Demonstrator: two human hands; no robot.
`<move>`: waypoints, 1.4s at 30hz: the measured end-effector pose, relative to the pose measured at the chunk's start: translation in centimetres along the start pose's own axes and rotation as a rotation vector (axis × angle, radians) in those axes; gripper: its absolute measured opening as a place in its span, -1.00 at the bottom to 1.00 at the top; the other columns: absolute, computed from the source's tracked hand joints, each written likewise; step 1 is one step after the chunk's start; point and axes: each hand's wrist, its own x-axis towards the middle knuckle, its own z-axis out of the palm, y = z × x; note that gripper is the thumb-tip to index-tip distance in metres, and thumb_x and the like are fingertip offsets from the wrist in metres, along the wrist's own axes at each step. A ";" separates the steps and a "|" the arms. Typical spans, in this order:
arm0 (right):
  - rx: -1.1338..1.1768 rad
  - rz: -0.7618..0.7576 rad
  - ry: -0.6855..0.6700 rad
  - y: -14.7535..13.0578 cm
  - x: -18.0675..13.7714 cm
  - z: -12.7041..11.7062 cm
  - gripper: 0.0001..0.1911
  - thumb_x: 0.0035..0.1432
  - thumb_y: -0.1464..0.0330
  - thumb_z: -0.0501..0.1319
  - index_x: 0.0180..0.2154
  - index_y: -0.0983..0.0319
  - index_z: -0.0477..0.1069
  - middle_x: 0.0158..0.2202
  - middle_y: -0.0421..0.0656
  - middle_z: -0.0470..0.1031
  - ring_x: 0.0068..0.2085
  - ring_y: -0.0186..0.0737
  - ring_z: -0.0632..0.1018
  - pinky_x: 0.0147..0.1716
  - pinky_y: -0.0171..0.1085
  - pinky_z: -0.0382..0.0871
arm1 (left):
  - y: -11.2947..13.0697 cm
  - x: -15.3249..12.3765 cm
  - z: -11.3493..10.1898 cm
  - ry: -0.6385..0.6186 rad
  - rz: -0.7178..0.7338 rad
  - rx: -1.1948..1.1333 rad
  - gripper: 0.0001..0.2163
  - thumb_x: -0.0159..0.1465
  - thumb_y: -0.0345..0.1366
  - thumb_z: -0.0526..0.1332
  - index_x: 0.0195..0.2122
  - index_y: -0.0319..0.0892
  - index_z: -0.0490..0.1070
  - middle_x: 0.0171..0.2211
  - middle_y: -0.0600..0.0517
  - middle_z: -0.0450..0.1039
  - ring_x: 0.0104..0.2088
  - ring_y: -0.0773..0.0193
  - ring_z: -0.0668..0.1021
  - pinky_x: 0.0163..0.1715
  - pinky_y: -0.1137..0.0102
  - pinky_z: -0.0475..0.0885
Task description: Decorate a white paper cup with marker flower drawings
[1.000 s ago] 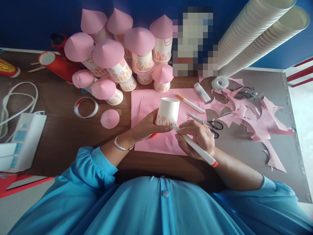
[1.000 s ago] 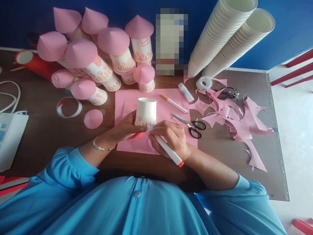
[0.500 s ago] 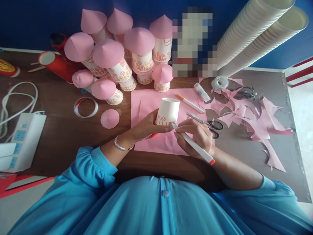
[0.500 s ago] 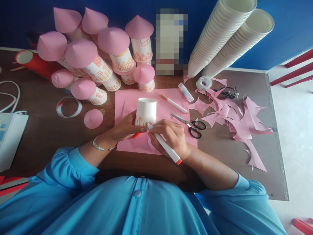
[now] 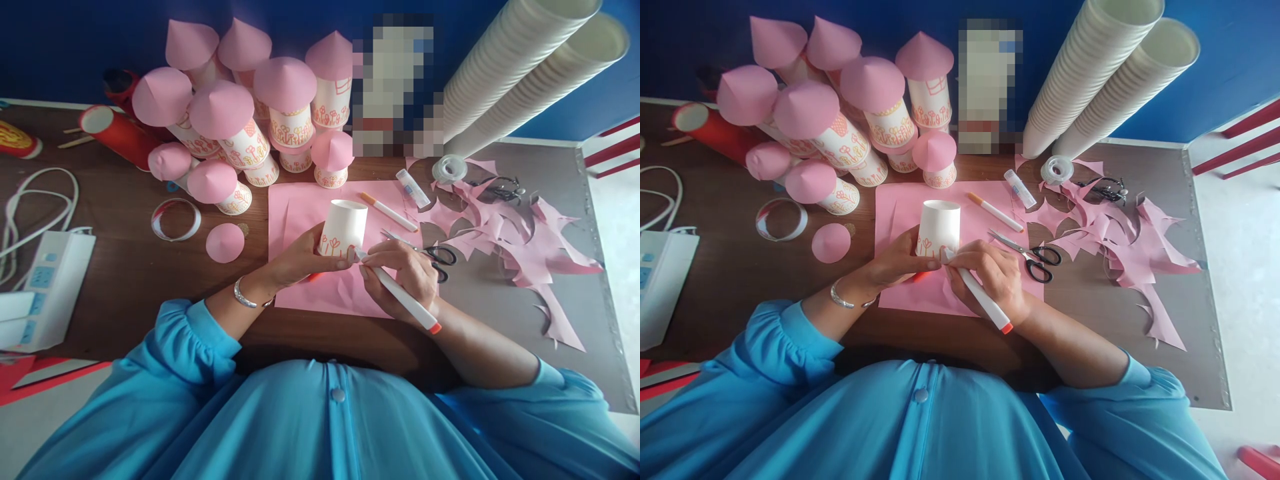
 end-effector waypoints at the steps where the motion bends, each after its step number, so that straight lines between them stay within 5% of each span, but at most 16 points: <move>1: -0.002 0.001 0.000 0.0 0.0 0.0 -0.79 0.26 0.56 0.30 -0.14 0.17 0.42 -0.38 -0.19 0.60 -0.42 -0.27 0.66 -0.45 -0.34 0.56 | 0.0 0.0 0.0 0.005 -0.002 0.006 -0.50 0.10 -0.14 0.61 0.00 -0.15 0.52 -0.18 0.02 0.60 -0.20 0.30 0.61 -0.18 0.41 0.51; 42: 0.029 0.004 -0.035 -0.1 0.0 0.0 -0.78 0.25 0.55 0.31 -0.13 0.16 0.44 -0.39 -0.19 0.61 -0.42 -0.23 0.67 -0.44 -0.30 0.56 | 0.6 0.3 0.6 0.013 -0.028 -0.008 -0.43 -0.04 -0.27 0.66 -0.06 -0.18 0.45 -0.21 0.04 0.59 -0.22 0.27 0.61 -0.14 0.35 0.53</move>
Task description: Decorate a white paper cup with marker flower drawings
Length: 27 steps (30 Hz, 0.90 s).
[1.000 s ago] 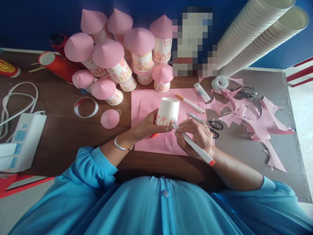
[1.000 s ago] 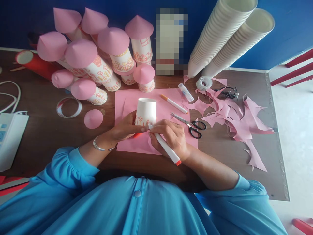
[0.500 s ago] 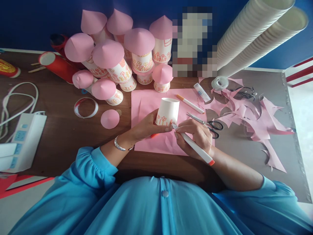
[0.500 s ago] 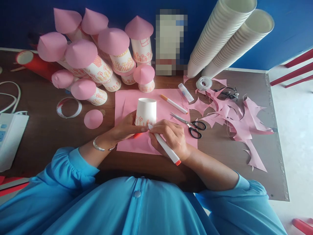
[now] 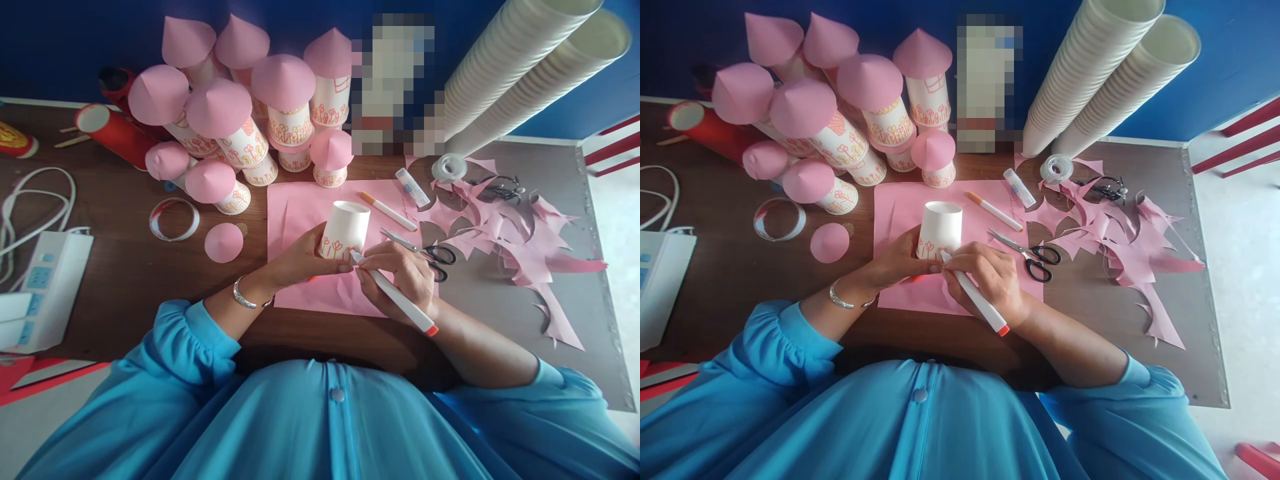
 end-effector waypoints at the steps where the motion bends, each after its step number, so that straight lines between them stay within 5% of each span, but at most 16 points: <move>1: 0.001 0.003 -0.003 0.0 0.0 0.0 -0.78 0.25 0.55 0.31 -0.13 0.16 0.44 -0.39 -0.19 0.62 -0.42 -0.22 0.67 -0.44 -0.30 0.56 | 0.1 0.0 0.0 0.001 -0.003 0.001 -0.43 -0.03 -0.26 0.66 -0.06 -0.18 0.45 -0.21 0.04 0.59 -0.22 0.27 0.61 -0.14 0.34 0.53; 27: -0.004 -0.006 0.021 -0.2 0.1 -0.1 -0.79 0.23 0.56 0.29 -0.17 0.15 0.43 -0.42 -0.21 0.60 -0.45 -0.24 0.64 -0.47 -0.32 0.53 | -0.8 -0.1 -0.6 0.029 -0.006 0.029 -0.42 0.05 -0.18 0.63 0.05 -0.16 0.49 -0.09 -0.04 0.64 -0.15 0.23 0.66 -0.12 0.34 0.54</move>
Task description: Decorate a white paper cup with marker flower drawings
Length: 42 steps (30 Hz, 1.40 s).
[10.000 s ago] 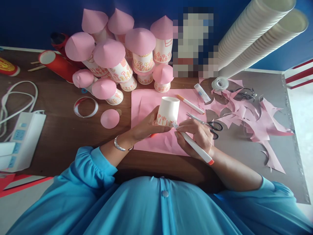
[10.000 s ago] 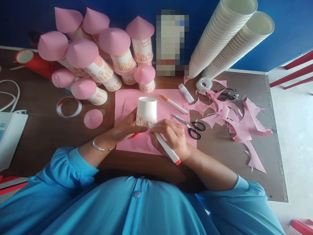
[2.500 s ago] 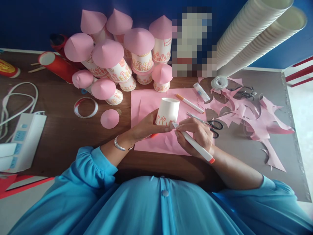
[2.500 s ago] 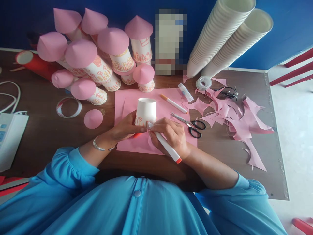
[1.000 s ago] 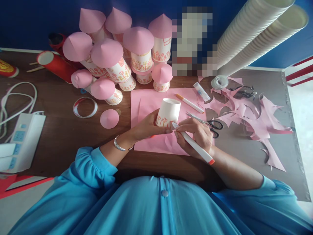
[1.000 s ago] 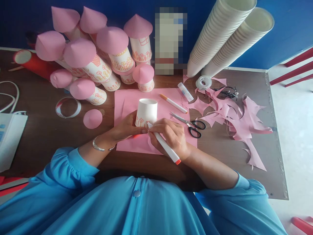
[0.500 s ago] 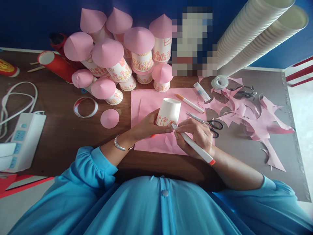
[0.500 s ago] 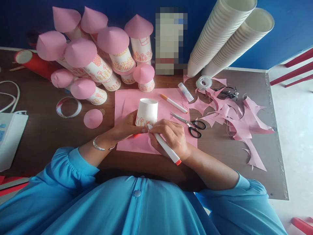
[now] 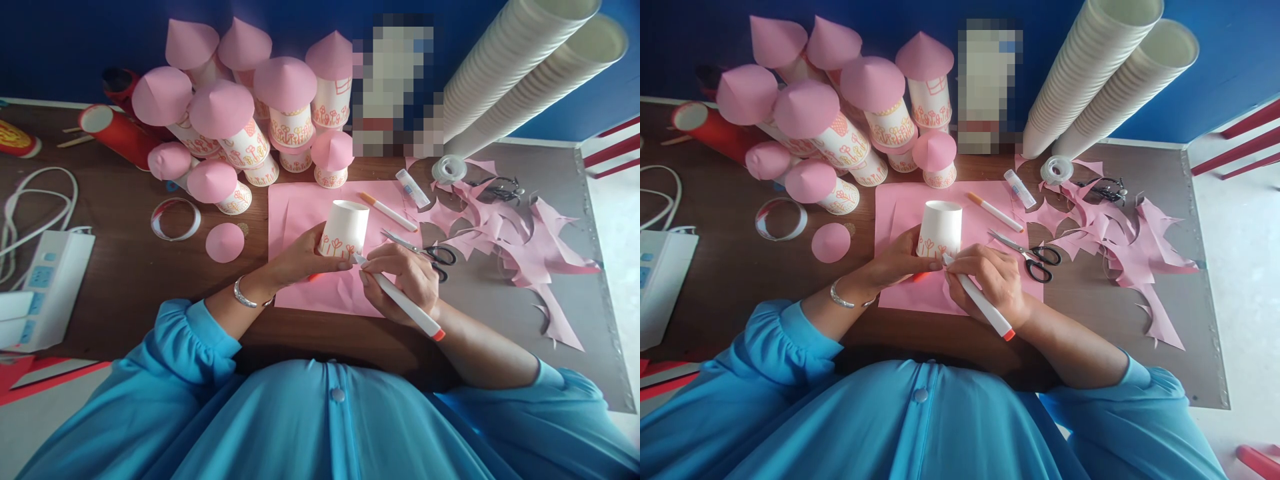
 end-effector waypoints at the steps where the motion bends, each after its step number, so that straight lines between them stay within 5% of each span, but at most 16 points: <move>1: -0.001 -0.003 0.013 0.0 0.0 0.0 -0.79 0.23 0.56 0.29 -0.17 0.16 0.43 -0.42 -0.21 0.59 -0.46 -0.25 0.64 -0.48 -0.32 0.53 | 0.0 0.0 0.0 -0.008 0.001 0.000 -0.43 0.06 -0.19 0.63 0.05 -0.16 0.49 -0.09 -0.04 0.64 -0.15 0.24 0.65 -0.12 0.35 0.54; 42: -0.049 0.020 -0.026 0.0 0.0 -0.2 -0.80 0.25 0.55 0.29 -0.16 0.16 0.42 -0.40 -0.21 0.60 -0.44 -0.26 0.65 -0.47 -0.32 0.54 | 0.2 0.0 0.1 -0.012 0.007 -0.020 -0.40 0.06 -0.20 0.64 0.06 -0.15 0.44 -0.11 -0.01 0.62 -0.16 0.26 0.64 -0.15 0.36 0.53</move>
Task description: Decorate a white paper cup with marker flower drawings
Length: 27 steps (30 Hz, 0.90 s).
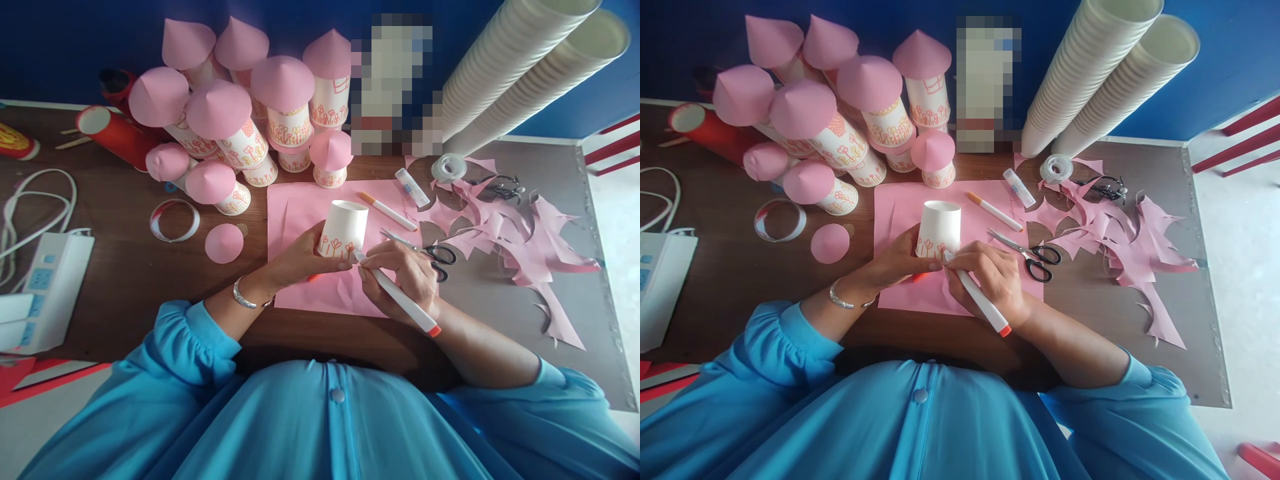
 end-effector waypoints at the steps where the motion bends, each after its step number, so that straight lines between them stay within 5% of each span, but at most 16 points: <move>1: 0.010 -0.005 0.005 0.0 0.0 0.0 -0.80 0.25 0.55 0.29 -0.16 0.16 0.42 -0.41 -0.20 0.59 -0.44 -0.26 0.64 -0.47 -0.32 0.54 | -0.1 0.0 0.0 0.010 0.008 -0.002 -0.39 0.06 -0.21 0.64 0.07 -0.13 0.43 -0.10 0.00 0.61 -0.15 0.26 0.64 -0.15 0.36 0.53; 8: 0.074 -0.037 0.074 0.2 -0.2 -0.1 -0.80 0.26 0.54 0.30 -0.11 0.19 0.44 -0.38 -0.19 0.57 -0.39 -0.22 0.65 -0.43 -0.28 0.59 | -0.4 0.1 -0.2 0.033 0.036 -0.059 -0.36 0.06 -0.24 0.64 0.11 -0.10 0.40 -0.03 -0.03 0.61 -0.09 0.20 0.66 -0.05 0.27 0.56; 14: 0.119 0.048 0.075 0.4 -0.7 0.0 -0.77 0.32 0.46 0.33 -0.02 0.15 0.42 -0.29 -0.17 0.59 -0.30 -0.17 0.67 -0.38 -0.21 0.64 | -0.3 0.4 -0.2 -0.025 0.060 -0.104 -0.45 0.09 -0.24 0.62 0.04 -0.13 0.45 -0.20 0.03 0.62 -0.20 0.26 0.65 -0.06 0.27 0.55; 23: 0.178 0.041 0.061 0.4 -0.7 0.4 -0.77 0.30 0.47 0.34 -0.03 0.15 0.45 -0.31 -0.17 0.61 -0.33 -0.15 0.67 -0.39 -0.20 0.63 | 0.4 0.2 0.5 -0.066 0.051 -0.092 -0.56 0.21 -0.21 0.55 0.07 -0.12 0.51 -0.08 -0.02 0.60 -0.09 0.25 0.64 -0.08 0.35 0.53; 27: 0.184 0.048 0.035 0.1 -0.7 0.5 -0.82 0.33 0.47 0.32 -0.06 0.16 0.45 -0.30 -0.15 0.59 -0.35 -0.19 0.66 -0.41 -0.23 0.62 | 0.2 0.2 0.4 -0.071 0.043 -0.094 -0.42 0.10 -0.26 0.61 0.10 -0.14 0.44 -0.08 -0.05 0.59 -0.09 0.19 0.64 -0.09 0.33 0.51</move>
